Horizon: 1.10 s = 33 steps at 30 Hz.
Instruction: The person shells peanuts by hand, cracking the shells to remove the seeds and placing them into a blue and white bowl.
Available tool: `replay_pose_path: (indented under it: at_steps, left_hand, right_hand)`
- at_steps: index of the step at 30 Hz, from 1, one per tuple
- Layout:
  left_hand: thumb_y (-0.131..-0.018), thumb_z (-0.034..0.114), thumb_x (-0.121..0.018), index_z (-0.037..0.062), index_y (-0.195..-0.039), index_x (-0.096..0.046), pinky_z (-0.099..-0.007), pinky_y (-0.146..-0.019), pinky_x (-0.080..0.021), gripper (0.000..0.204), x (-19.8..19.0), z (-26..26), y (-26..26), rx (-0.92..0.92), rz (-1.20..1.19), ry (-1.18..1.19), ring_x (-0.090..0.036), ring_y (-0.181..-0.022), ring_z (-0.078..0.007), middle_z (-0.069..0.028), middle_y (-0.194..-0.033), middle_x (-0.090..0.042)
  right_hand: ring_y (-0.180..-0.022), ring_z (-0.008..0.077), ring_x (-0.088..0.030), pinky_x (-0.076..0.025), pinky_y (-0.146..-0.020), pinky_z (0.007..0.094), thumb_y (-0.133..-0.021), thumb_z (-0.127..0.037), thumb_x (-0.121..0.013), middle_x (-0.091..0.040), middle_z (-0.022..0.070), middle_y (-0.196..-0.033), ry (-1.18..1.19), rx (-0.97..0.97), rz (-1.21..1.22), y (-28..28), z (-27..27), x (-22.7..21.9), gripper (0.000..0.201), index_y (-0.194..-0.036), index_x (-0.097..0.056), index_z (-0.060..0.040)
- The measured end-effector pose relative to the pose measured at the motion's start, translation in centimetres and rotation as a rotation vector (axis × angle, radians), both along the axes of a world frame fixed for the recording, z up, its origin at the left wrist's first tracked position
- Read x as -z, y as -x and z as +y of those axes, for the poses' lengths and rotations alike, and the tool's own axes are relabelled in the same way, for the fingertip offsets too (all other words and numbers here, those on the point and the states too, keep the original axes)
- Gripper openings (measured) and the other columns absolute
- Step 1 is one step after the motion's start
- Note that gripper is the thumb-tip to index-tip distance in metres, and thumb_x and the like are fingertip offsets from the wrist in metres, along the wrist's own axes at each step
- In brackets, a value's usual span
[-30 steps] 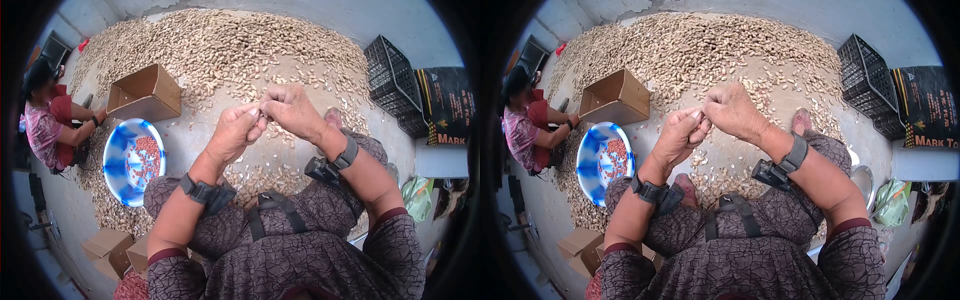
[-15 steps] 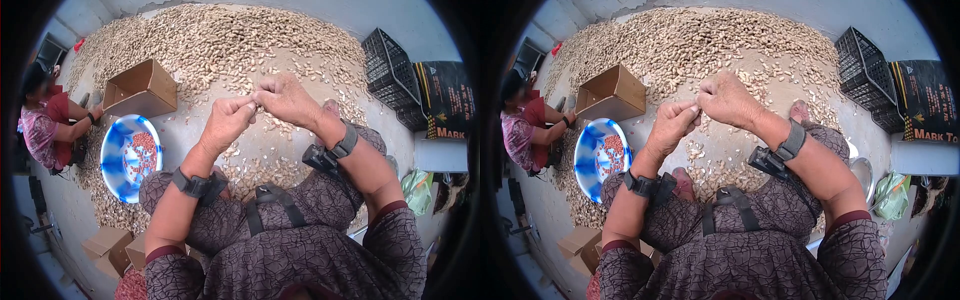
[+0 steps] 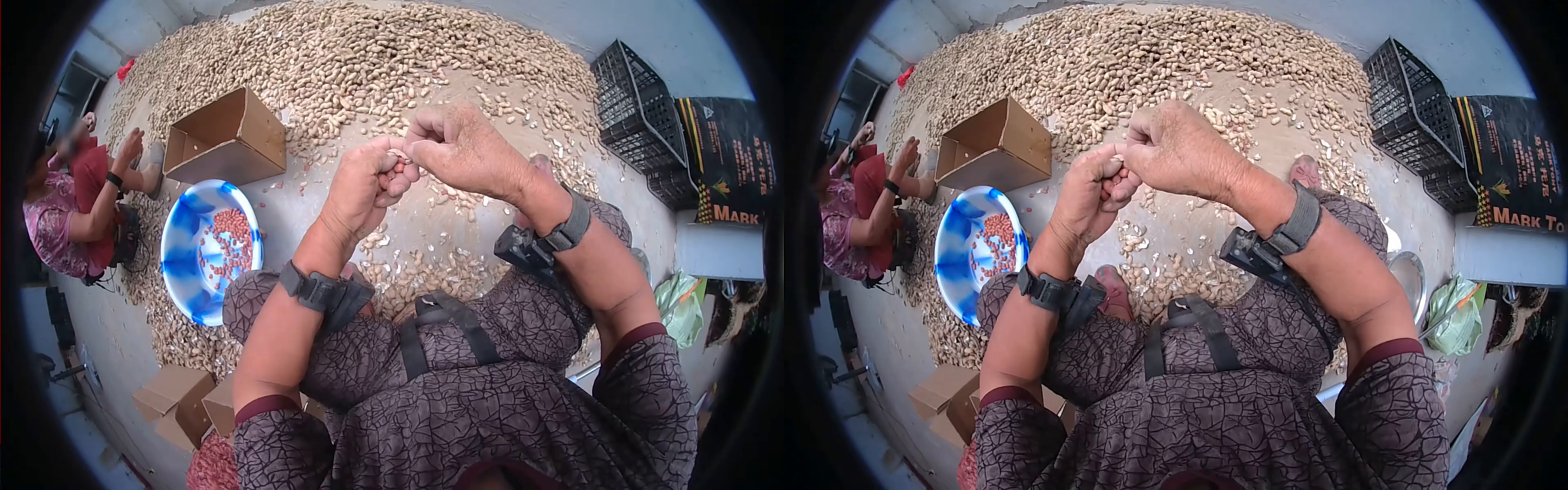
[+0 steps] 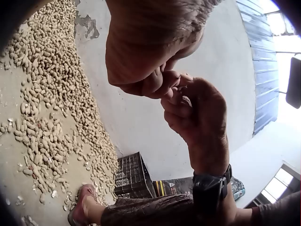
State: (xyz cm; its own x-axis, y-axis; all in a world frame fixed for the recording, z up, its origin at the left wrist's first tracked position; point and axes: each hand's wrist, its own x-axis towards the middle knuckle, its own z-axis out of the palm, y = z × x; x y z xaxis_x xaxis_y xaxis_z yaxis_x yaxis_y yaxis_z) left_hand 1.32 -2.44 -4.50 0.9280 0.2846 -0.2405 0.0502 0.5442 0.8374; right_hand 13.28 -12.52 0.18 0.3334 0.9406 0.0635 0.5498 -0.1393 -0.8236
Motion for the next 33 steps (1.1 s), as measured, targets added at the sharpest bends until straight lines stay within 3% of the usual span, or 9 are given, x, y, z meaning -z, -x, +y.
replay_pose_path:
  at_steps: [5,7,8,10,11,13,23,26,33]
  left_hand:
    - [-0.078,0.007,-0.037,-0.0047,-0.098,-0.05,-0.0161,-0.036,-0.022,0.026,-0.5,-0.3,-0.1,-0.043,-0.058,0.012,-0.031,-0.043,-0.0036,0.0005,-0.058,-0.042]
    - [-0.078,0.007,-0.038,-0.0055,-0.1,-0.049,-0.0158,-0.036,-0.022,0.028,-0.4,-0.4,-0.1,-0.005,-0.064,-0.012,-0.032,-0.043,-0.0039,0.0005,-0.058,-0.042]
    - [-0.078,0.007,-0.038,-0.0055,-0.1,-0.049,-0.0158,-0.036,-0.022,0.028,-0.5,-0.5,-0.1,-0.007,-0.067,-0.016,-0.032,-0.043,-0.0039,0.0005,-0.058,-0.042]
    - [-0.077,0.006,-0.038,-0.0055,-0.101,-0.049,-0.0156,-0.036,-0.023,0.028,-0.7,-0.7,-0.1,-0.023,-0.035,0.04,-0.032,-0.044,-0.0043,0.0,-0.06,-0.043]
    - [-0.077,0.006,-0.038,-0.0055,-0.101,-0.049,-0.0156,-0.036,-0.023,0.028,-0.6,-0.6,-0.1,-0.024,-0.038,0.038,-0.032,-0.044,-0.0043,0.0,-0.06,-0.043]
    - [-0.079,0.005,-0.038,-0.0053,-0.101,-0.049,-0.0156,-0.036,-0.023,0.027,-0.2,-0.4,0.1,0.003,-0.053,0.092,-0.033,-0.044,-0.0043,-0.0004,-0.062,-0.045]
    - [-0.081,0.004,-0.039,-0.0055,-0.093,-0.052,-0.0153,-0.035,-0.024,0.021,1.4,0.6,1.6,-0.005,-0.111,0.325,-0.035,-0.046,-0.0032,-0.002,-0.065,-0.048]
    - [-0.081,0.006,-0.038,-0.004,-0.091,-0.051,-0.0157,-0.035,-0.024,0.019,1.3,1.0,2.4,-0.087,-0.006,0.324,-0.037,-0.048,-0.004,-0.0032,-0.067,-0.049]
    - [-0.086,0.014,-0.038,-0.0021,-0.086,-0.048,-0.0164,-0.034,-0.025,0.019,1.3,5.9,6.8,-0.535,0.123,0.282,-0.042,-0.048,-0.0076,-0.0071,-0.069,-0.052]
  right_hand:
    - [-0.05,0.0065,-0.043,-0.036,-0.043,0.025,-0.068,-0.008,-0.053,-0.049,0.0036,-0.053,0.124,0.013,-0.085,0.4,-0.2,0.1,0.009,-0.063,-0.05,0.0001]
    - [-0.051,0.0259,-0.055,-0.044,-0.052,0.0345,-0.063,-0.015,-0.053,-0.053,0.0174,-0.055,0.112,0.04,-0.056,0.6,-0.1,-0.7,0.017,-0.062,-0.055,0.0015]
    - [-0.051,0.0259,-0.055,-0.044,-0.052,0.0345,-0.063,-0.015,-0.053,-0.053,0.0174,-0.055,0.108,0.038,-0.06,0.4,-0.1,-0.3,0.017,-0.062,-0.055,0.0015]
    - [-0.047,0.0096,-0.042,-0.035,-0.042,0.0269,-0.065,-0.009,-0.053,-0.045,0.0061,-0.048,0.114,0.033,-0.082,0.2,0.0,0.4,0.01,-0.062,-0.048,-0.0003]
    - [-0.047,0.0096,-0.042,-0.035,-0.042,0.0269,-0.065,-0.009,-0.053,-0.045,0.0061,-0.048,0.112,0.032,-0.084,0.1,0.0,0.6,0.01,-0.062,-0.048,-0.0003]
    - [-0.056,0.0329,-0.057,-0.046,-0.054,0.0392,-0.062,-0.014,-0.054,-0.055,0.0198,-0.059,0.084,0.08,-0.279,0.7,0.0,0.1,0.015,-0.064,-0.057,0.0007]
    - [-0.057,0.034,-0.057,-0.046,-0.053,0.0418,-0.061,-0.013,-0.059,-0.053,0.0172,-0.056,-0.13,0.051,-0.545,1.8,0.6,1.0,0.014,-0.063,-0.052,-0.0008]
    - [-0.054,0.0324,-0.054,-0.042,-0.049,0.0389,-0.062,-0.007,-0.053,-0.051,0.0153,-0.055,-0.247,0.108,-0.593,1.4,1.0,1.0,0.004,-0.063,-0.051,-0.0032]
    - [-0.054,0.0351,-0.052,-0.042,-0.05,0.0412,-0.062,-0.007,-0.049,-0.051,0.0163,-0.056,0.057,-0.192,-0.54,1.7,0.6,2.4,0.005,-0.063,-0.051,-0.0024]
